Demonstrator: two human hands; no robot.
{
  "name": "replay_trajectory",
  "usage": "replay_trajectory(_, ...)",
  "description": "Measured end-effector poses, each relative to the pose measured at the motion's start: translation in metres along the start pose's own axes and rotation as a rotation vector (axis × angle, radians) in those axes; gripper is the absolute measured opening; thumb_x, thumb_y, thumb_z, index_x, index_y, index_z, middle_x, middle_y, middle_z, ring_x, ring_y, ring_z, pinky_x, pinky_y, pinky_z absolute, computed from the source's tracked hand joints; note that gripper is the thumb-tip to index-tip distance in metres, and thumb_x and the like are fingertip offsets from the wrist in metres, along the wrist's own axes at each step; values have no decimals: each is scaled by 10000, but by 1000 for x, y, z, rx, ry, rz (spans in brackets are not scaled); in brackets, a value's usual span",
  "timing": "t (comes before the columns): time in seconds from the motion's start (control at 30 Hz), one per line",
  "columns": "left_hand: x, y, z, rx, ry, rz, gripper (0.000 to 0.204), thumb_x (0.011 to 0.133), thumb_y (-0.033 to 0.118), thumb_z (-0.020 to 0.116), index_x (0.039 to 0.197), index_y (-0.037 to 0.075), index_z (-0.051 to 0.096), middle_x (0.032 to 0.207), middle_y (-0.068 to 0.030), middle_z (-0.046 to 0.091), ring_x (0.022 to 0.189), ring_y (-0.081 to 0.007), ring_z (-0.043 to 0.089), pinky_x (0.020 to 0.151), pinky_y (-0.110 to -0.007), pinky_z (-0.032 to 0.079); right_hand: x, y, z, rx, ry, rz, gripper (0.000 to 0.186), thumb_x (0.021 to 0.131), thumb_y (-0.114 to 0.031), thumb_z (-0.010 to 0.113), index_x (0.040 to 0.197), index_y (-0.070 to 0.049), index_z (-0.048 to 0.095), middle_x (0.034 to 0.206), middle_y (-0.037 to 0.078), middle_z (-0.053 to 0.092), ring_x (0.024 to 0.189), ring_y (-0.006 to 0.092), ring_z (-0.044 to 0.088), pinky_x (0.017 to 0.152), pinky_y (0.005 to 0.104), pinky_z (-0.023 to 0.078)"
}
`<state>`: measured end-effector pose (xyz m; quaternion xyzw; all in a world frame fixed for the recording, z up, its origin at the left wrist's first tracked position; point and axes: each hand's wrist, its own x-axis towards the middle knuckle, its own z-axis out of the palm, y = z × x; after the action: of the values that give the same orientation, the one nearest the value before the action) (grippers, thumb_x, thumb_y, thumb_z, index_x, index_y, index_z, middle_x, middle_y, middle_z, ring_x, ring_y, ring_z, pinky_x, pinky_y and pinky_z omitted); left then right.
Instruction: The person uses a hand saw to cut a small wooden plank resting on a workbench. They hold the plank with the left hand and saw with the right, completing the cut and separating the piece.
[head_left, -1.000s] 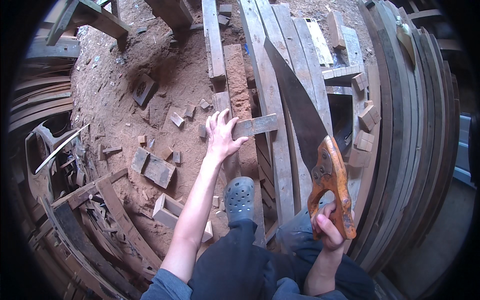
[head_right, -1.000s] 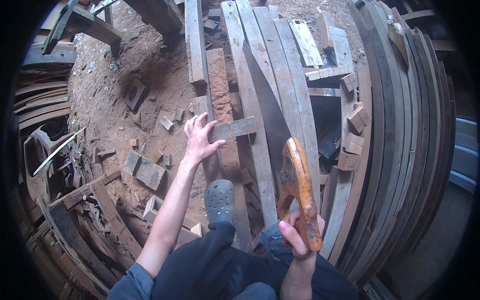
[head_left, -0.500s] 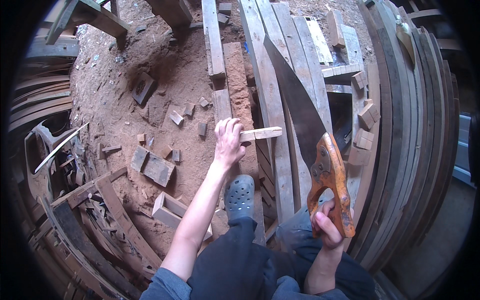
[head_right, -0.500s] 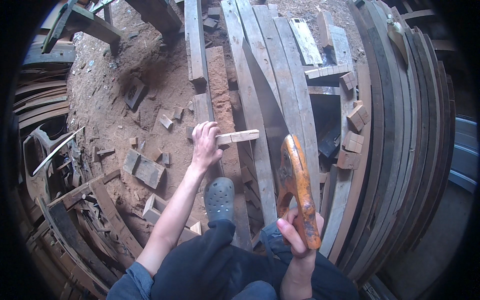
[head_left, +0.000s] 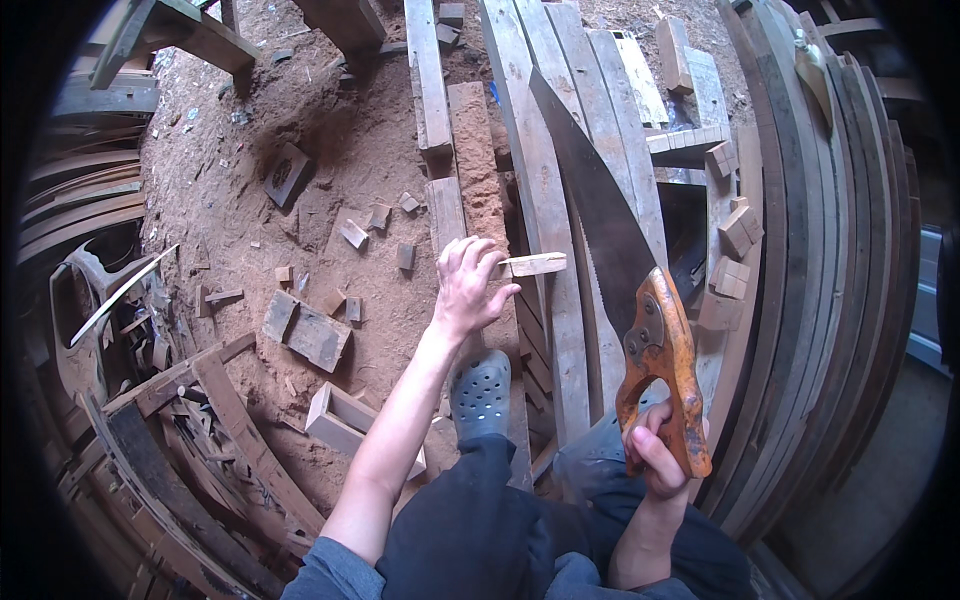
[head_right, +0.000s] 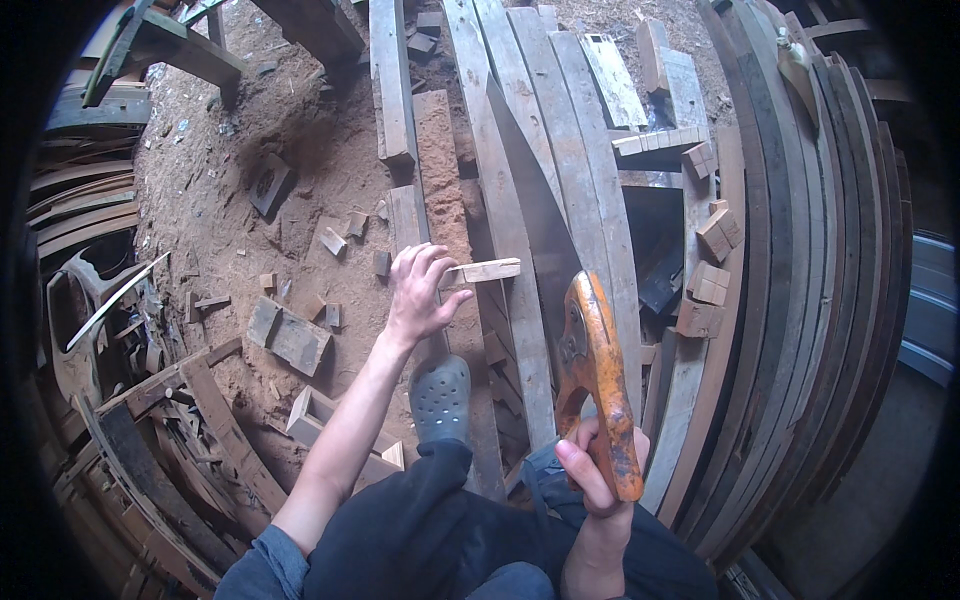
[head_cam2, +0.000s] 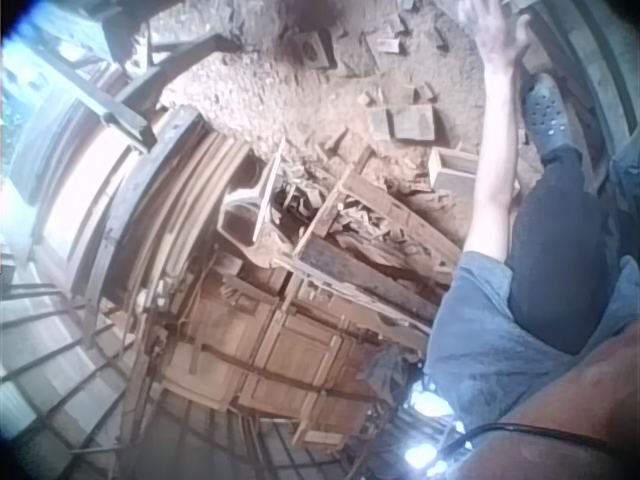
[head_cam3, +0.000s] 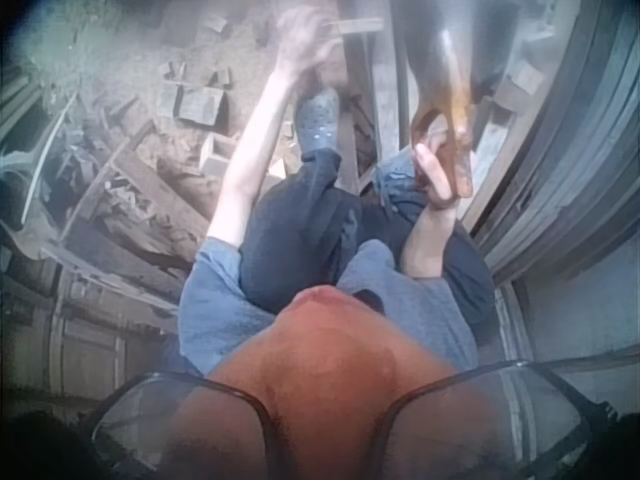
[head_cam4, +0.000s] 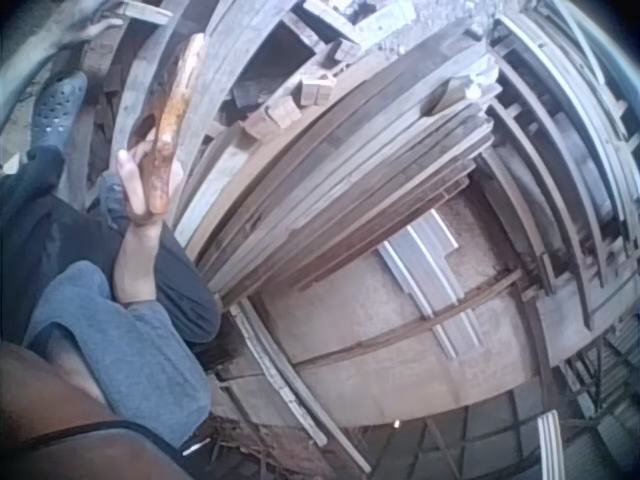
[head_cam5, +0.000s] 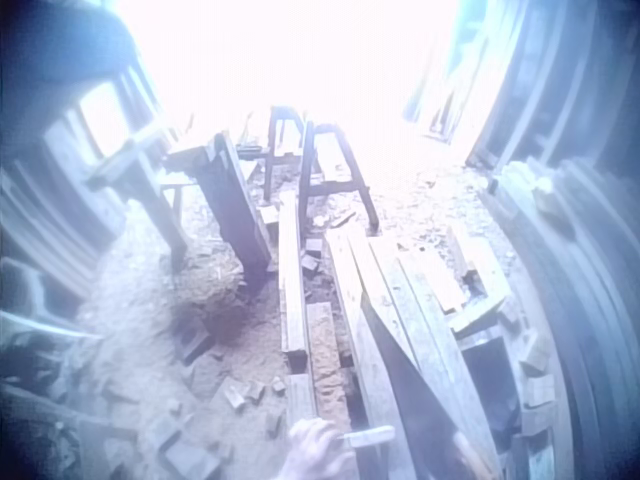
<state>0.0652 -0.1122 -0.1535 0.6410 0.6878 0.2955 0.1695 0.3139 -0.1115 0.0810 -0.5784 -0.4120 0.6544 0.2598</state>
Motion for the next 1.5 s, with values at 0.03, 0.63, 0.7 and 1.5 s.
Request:
replay_trajectory(0.03,0,1,1,8,-1,5,532,675,344,770,1095,87,568,1184,-96,498,1223,-274,378,1054,-439,234,0,-1,0,-6,-2,3,174,743,-50,607,816,-15,453,588,54,452,451,123,445,464,270,414)
replay_trajectory(0.63,0,-25,16,-67,223,-567,898,858,728,239,1449,54,197,1519,-203,144,1401,-377,134,1120,-560,11,2,-1,5,27,95,3,210,699,-125,676,647,-17,503,506,21,488,405,75,421,394,214,302)
replay_trajectory(0.7,-3,-36,14,-80,358,-649,742,896,604,348,1374,37,313,1439,-199,288,1342,-354,254,1102,-505,130,2,0,6,49,118,-14,211,698,-128,679,651,-18,506,513,21,492,408,75,423,397,212,302)
replay_trajectory(1.5,-97,-126,12,319,-309,-762,553,800,424,667,1198,54,561,1351,-180,458,1258,-278,441,1068,-421,298,3,-2,5,43,91,-14,190,708,-102,670,659,-9,511,511,23,496,406,71,423,394,211,296)
